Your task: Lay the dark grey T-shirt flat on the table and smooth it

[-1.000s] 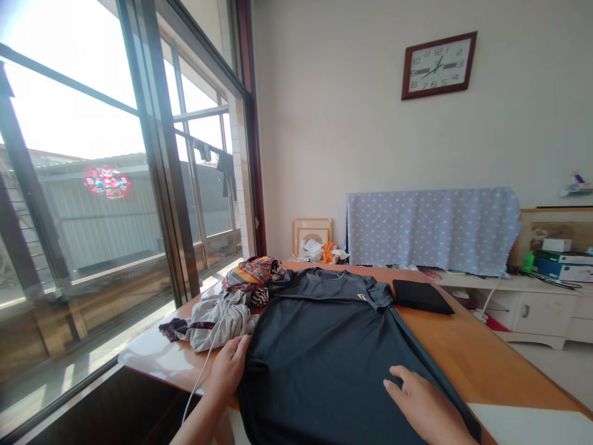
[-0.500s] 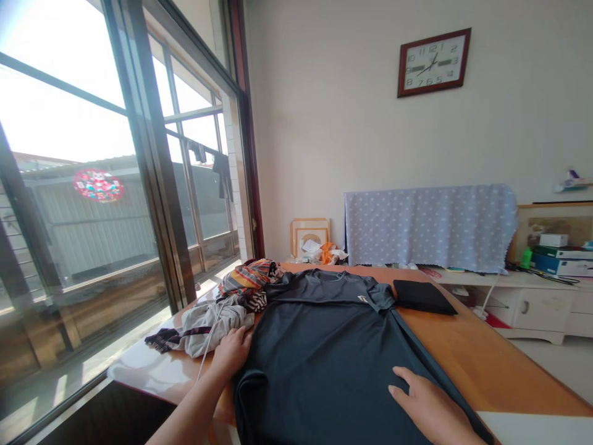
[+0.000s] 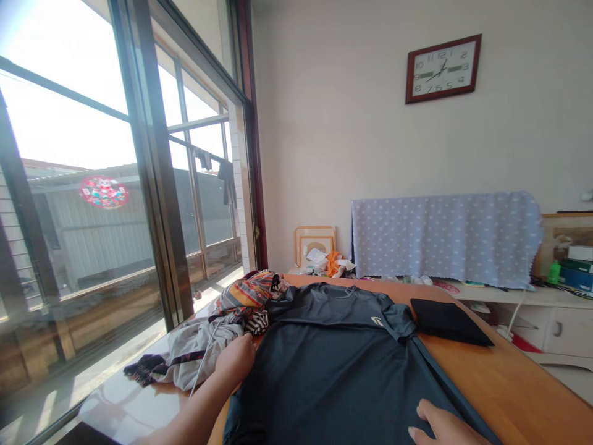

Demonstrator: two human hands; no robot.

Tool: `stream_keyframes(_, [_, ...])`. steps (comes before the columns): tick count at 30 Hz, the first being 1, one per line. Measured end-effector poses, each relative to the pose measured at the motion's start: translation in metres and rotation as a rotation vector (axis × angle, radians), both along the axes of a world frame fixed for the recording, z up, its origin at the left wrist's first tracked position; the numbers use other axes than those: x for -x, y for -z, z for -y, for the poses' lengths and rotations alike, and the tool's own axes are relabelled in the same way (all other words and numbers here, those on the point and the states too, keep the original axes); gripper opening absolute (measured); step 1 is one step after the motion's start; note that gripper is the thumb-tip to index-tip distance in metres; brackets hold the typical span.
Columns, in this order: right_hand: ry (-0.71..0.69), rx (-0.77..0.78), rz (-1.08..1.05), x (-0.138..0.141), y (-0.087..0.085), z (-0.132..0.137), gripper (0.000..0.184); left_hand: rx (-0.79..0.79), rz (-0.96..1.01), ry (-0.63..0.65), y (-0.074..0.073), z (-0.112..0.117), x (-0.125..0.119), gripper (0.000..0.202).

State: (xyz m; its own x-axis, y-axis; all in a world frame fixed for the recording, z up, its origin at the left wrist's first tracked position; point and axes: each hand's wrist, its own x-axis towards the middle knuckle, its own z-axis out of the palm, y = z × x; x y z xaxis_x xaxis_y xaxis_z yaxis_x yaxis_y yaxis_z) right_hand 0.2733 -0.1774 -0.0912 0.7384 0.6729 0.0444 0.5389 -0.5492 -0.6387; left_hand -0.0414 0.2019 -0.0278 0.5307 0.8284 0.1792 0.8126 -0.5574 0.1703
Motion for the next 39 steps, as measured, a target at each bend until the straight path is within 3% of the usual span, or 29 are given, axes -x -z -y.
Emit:
stream_keyframes(6, [-0.106, 0.058, 0.215, -0.005, -0.007, -0.071, 0.041, -0.173, 0.006, 0.163, -0.021, -0.026, -0.021, 0.040])
stream_keyframes(11, [-0.206, 0.086, 0.415, 0.015, -0.004, -0.133, 0.044, -0.389, -0.131, 0.297, -0.023, -0.067, -0.039, 0.061])
stream_keyframes(15, [-0.250, 0.067, 0.451, 0.026, -0.007, -0.171, 0.050, -0.396, -0.199, 0.365, -0.022, -0.096, -0.055, 0.064])
stream_keyframes(18, [-0.266, 0.065, 0.443, 0.022, -0.007, -0.191, 0.057, -0.297, -0.196, 0.316, -0.023, -0.110, -0.063, 0.065])
stream_keyframes(24, [-0.211, 0.114, 0.369, 0.003, 0.012, -0.205, 0.068, -0.178, -0.142, 0.123, -0.025, -0.131, -0.071, 0.039])
stream_keyframes(33, [-0.200, 0.099, 0.364, 0.001, 0.016, -0.206, 0.064, -0.087, 0.000, -0.233, -0.016, -0.165, -0.087, 0.041])
stream_keyframes(36, [-0.195, 0.097, 0.371, 0.002, 0.017, -0.207, 0.063, -0.106, 0.001, -0.253, -0.014, -0.171, -0.095, 0.044])
stream_keyframes(39, [-0.194, 0.103, 0.385, 0.001, 0.019, -0.207, 0.063, -0.180, -0.037, -0.141, -0.011, -0.173, -0.108, 0.052])
